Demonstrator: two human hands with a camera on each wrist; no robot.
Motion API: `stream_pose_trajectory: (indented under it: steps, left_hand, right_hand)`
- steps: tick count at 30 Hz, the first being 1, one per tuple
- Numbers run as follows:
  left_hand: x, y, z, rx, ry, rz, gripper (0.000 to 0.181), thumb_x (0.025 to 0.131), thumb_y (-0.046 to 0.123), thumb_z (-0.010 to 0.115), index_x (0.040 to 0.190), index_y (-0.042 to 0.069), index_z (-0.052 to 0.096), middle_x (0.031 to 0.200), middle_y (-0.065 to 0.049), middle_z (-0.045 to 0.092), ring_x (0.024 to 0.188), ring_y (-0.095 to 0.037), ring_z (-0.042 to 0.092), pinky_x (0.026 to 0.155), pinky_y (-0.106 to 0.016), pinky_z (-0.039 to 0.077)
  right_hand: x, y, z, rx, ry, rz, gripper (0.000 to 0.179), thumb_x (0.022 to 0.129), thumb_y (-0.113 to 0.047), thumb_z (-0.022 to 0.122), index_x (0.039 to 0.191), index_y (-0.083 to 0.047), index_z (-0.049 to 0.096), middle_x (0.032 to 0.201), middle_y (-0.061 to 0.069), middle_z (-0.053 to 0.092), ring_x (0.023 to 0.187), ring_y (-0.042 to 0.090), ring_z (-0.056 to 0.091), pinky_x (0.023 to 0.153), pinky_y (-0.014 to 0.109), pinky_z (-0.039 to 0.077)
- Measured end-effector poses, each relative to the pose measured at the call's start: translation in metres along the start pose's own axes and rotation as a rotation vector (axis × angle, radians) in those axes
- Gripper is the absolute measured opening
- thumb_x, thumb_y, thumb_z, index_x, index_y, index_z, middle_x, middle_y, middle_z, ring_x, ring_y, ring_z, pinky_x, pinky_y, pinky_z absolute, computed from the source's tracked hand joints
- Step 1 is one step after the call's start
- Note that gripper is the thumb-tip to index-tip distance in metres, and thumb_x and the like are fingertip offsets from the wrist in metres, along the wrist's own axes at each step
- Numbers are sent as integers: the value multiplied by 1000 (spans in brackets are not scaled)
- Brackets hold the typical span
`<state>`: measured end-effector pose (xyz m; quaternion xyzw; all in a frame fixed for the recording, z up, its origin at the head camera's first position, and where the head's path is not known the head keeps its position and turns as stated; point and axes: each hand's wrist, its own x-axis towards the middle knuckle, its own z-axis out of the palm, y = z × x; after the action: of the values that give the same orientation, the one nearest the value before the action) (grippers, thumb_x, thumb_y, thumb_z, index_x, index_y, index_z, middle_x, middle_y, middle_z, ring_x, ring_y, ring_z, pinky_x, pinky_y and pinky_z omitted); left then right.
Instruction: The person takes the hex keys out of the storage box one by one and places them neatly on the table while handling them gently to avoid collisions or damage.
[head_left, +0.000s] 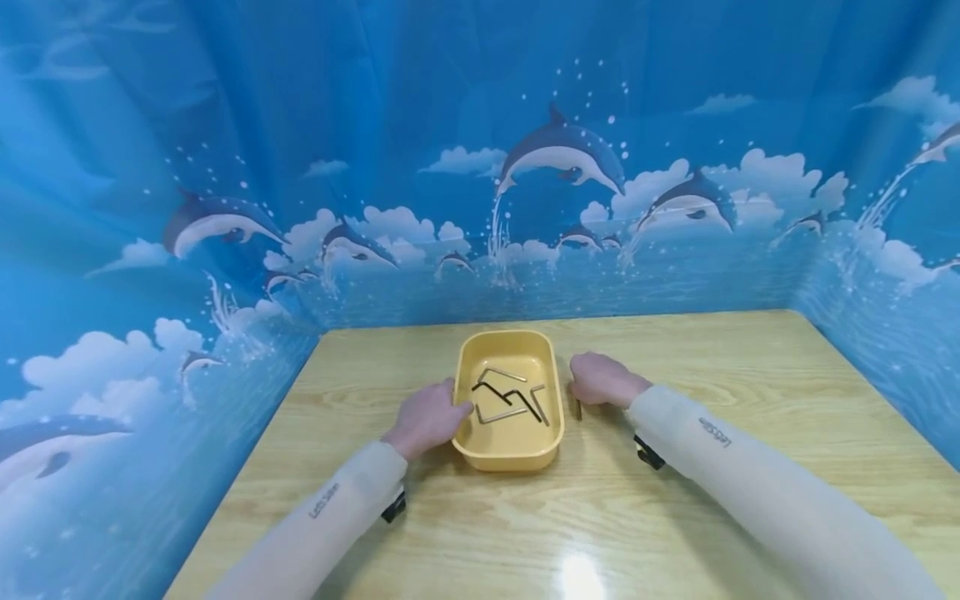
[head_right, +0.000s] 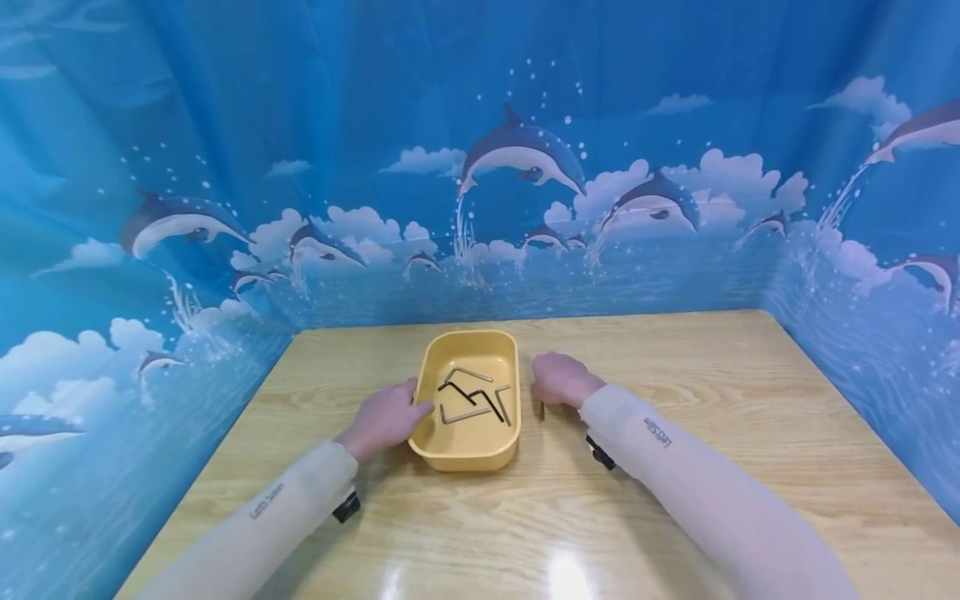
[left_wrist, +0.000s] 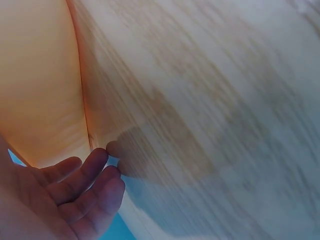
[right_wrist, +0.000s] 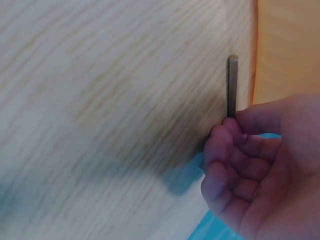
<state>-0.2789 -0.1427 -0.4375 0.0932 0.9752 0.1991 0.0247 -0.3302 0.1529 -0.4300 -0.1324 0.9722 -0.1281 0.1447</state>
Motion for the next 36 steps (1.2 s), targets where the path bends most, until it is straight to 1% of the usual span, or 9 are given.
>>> stream_pose_trajectory:
  steps: [5, 12, 15, 21, 26, 30, 32, 36]
  left_hand:
    - [0, -1, -1, 4, -10, -1, 52, 97, 43, 55, 130, 3, 59, 97, -7, 69, 81, -21, 62, 78, -43, 55]
    - [1, -2, -1, 2, -12, -18, 51, 97, 41, 56, 130, 3, 60, 97, -7, 69, 81, -21, 62, 77, -44, 54]
    - [0, -1, -3, 1, -16, -19, 52, 97, 42, 55, 131, 3, 59, 97, -8, 69, 80, -21, 62, 77, -43, 54]
    - [1, 1, -3, 19, -20, -7, 54, 97, 43, 55, 132, 2, 59, 101, -9, 70, 83, -22, 63, 81, -45, 55]
    - [4, 1, -2, 23, -16, 0, 50, 97, 44, 54, 128, 5, 62, 95, -5, 68, 81, -20, 62, 79, -43, 55]
    - [3, 0, 0, 16, -23, -15, 49, 97, 44, 54, 126, 5, 62, 91, -4, 66, 77, -20, 60, 76, -41, 54]
    - [2, 0, 0, 14, -24, -19, 49, 97, 44, 54, 126, 5, 62, 92, -4, 67, 77, -20, 60, 76, -41, 54]
    - [2, 0, -1, 4, -22, -19, 51, 97, 45, 54, 128, 5, 61, 96, -6, 68, 80, -20, 61, 79, -43, 54]
  right_hand:
    - [-1, -1, 0, 4, -2, -19, 17, 95, -12, 56, 79, -9, 60, 74, 8, 60, 60, 19, 56, 52, 29, 47]
    - [0, -1, -1, -6, 22, -63, 22, 94, -10, 57, 72, -10, 59, 68, 8, 59, 56, 18, 54, 50, 29, 46]
    - [0, -1, -1, -10, 25, -72, 22, 95, -10, 58, 74, -9, 59, 70, 8, 59, 57, 18, 54, 51, 28, 46]
    - [-5, 1, -1, 6, 13, -76, 22, 98, -11, 56, 78, -7, 63, 72, 9, 62, 59, 19, 56, 52, 30, 49]
    - [-7, 3, 1, 6, 29, -89, 23, 99, -10, 53, 78, -7, 63, 74, 8, 63, 60, 19, 58, 54, 30, 50]
    - [-8, 3, 3, 21, 41, -107, 26, 99, -9, 53, 75, -8, 63, 73, 9, 63, 59, 19, 58, 54, 30, 50]
    - [-8, 3, 5, 19, 47, -118, 26, 99, -9, 53, 74, -8, 62, 73, 8, 63, 60, 19, 58, 56, 31, 51]
    - [-8, 5, 7, -24, 74, -147, 29, 100, -11, 53, 72, -9, 60, 73, 8, 63, 63, 19, 59, 61, 33, 54]
